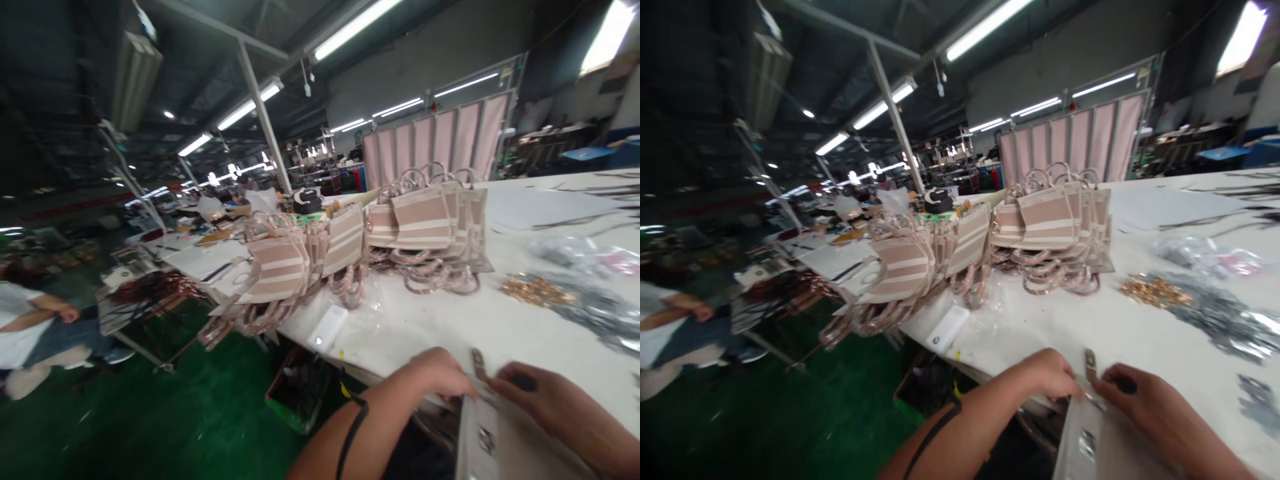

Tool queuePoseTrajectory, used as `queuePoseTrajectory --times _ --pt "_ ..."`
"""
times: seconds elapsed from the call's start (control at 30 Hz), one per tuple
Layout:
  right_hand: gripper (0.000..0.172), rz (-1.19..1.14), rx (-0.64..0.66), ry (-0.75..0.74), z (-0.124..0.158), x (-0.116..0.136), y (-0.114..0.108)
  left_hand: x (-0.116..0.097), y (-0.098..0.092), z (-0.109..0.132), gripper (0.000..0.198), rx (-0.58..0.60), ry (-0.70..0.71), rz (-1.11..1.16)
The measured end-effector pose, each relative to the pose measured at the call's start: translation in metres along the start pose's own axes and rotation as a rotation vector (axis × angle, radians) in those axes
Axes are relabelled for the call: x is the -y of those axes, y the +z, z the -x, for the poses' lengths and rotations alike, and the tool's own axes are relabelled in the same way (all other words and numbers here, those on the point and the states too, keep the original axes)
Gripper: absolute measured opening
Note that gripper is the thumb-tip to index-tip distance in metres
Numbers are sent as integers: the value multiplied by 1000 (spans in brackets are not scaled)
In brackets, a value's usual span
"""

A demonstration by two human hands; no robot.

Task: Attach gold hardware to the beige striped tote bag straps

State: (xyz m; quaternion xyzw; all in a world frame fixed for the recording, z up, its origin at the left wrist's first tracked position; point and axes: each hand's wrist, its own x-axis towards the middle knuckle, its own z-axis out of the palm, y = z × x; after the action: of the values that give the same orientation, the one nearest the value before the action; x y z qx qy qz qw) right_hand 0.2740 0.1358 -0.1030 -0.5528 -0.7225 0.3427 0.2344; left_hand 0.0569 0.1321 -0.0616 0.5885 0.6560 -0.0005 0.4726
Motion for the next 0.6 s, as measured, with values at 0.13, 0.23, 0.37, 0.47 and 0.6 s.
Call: queuePoseTrajectory --times 0.13,0.23,0.37,0.47,0.6 --pt "60 -513 -278 -22 23 53 -28 -3 0 -5 14 -44 95 42" --pt "62 -755 -476 -158 14 47 -12 3 -1 -33 13 -29 152 54" --pt "58 -963 -552 -158 9 30 4 7 0 -44 14 -45 174 85" --pt "59 -1210 -576 -152 4 33 -2 6 0 -41 12 -68 163 109" --pt "62 -1372 -565 -96 -4 33 -4 6 0 -42 8 -73 158 126"
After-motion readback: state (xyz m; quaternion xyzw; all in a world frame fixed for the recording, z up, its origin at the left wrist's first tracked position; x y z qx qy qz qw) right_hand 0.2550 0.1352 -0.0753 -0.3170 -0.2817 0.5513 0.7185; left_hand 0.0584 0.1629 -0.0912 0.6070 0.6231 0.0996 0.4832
